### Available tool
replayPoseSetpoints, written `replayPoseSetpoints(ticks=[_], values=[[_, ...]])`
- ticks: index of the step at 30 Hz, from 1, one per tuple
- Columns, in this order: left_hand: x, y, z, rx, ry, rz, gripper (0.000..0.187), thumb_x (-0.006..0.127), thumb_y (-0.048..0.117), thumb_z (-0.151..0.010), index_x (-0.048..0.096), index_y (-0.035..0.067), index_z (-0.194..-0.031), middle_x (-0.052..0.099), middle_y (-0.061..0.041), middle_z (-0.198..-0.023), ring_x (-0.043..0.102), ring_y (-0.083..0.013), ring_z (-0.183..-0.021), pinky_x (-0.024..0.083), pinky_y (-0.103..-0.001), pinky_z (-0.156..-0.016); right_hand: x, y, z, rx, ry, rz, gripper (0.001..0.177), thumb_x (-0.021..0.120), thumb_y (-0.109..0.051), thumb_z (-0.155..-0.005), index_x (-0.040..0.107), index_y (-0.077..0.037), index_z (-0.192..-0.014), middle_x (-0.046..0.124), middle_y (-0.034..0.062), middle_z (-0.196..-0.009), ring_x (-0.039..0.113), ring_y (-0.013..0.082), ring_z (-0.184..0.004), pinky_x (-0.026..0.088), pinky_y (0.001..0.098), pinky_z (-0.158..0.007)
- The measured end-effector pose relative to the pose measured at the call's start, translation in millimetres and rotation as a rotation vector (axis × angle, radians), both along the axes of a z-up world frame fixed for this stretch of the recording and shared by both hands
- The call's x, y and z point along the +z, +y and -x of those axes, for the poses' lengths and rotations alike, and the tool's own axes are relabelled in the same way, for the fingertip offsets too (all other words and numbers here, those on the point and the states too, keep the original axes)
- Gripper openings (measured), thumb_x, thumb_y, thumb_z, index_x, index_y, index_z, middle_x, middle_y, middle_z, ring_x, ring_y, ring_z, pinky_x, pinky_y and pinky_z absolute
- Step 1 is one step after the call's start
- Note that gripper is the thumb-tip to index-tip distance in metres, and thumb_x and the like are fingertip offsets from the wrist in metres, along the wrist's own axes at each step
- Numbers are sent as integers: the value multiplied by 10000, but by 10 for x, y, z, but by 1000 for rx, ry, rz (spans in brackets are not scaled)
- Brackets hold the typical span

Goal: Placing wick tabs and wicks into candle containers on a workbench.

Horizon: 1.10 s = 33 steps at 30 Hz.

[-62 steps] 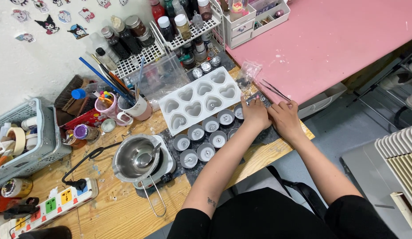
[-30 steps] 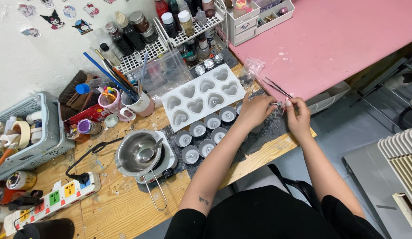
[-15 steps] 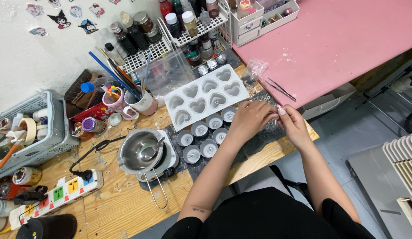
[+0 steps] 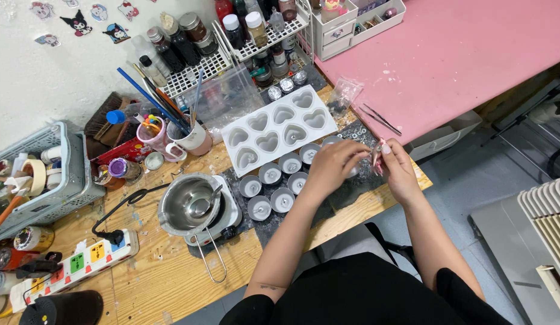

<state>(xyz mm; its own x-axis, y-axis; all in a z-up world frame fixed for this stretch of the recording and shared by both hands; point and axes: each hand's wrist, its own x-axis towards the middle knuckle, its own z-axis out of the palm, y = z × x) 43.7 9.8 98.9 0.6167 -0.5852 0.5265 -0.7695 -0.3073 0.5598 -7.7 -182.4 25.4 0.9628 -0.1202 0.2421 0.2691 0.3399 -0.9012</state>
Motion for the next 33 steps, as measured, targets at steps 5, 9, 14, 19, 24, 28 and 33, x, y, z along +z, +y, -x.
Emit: replayPoseSetpoints(ticks=[5,9,14,19,24,28,33], values=[[-140,-123,-140,136,7,-29,217,694,332,-947,748,200,-1111,740,3,-1019,707,-240,-949,526,-394,-833,-381,-142,-28,-122,116,158,233,472,-253,-1146,559,-87,-1009,535,-52,-845,477,29,-762,412,209,-697],[-213,-276,-180,188,-172,5,289,657,327,-944,700,163,-1178,729,-35,-1083,690,-274,-1019,517,-420,-896,-377,-129,1,-262,120,298,193,520,-251,-1111,587,-77,-1060,546,-75,-862,458,5,-771,397,193,-694],[-191,-344,-51,100,52,-104,366,530,418,-1027,651,91,-1136,711,-98,-1066,679,-318,-1036,509,-456,-855,-347,-60,48,-297,167,352,192,541,-248,-1104,607,-71,-1076,497,-50,-792,438,31,-698,362,223,-616],[-325,-257,49,43,254,-156,463,398,460,-1091,622,57,-1042,690,-145,-998,660,-370,-1006,509,-494,-825,-189,123,71,-302,25,588,206,495,-226,-1115,583,-43,-1080,536,-43,-862,483,51,-805,432,232,-702],[-196,-28,151,98,244,-72,394,398,400,-1085,608,73,-1020,694,-155,-957,664,-385,-932,500,-513,-770,25,295,50,-228,-59,754,188,489,-185,-1116,553,-19,-1053,524,33,-904,523,110,-852,450,299,-791],[-182,200,141,131,342,-77,361,419,379,-1083,595,72,-1014,685,-165,-915,663,-396,-901,491,-518,-750,113,467,33,-91,-35,621,159,458,-160,-1093,530,-21,-1066,549,47,-934,526,122,-904,452,303,-842],[-139,472,88,101,351,1,257,478,301,-1048,573,64,-1015,660,-173,-912,647,-402,-877,472,-513,-717,377,688,-37,-2,-98,619,157,487,-135,-1061,567,-2,-1033,512,57,-943,526,157,-875,447,290,-795]])
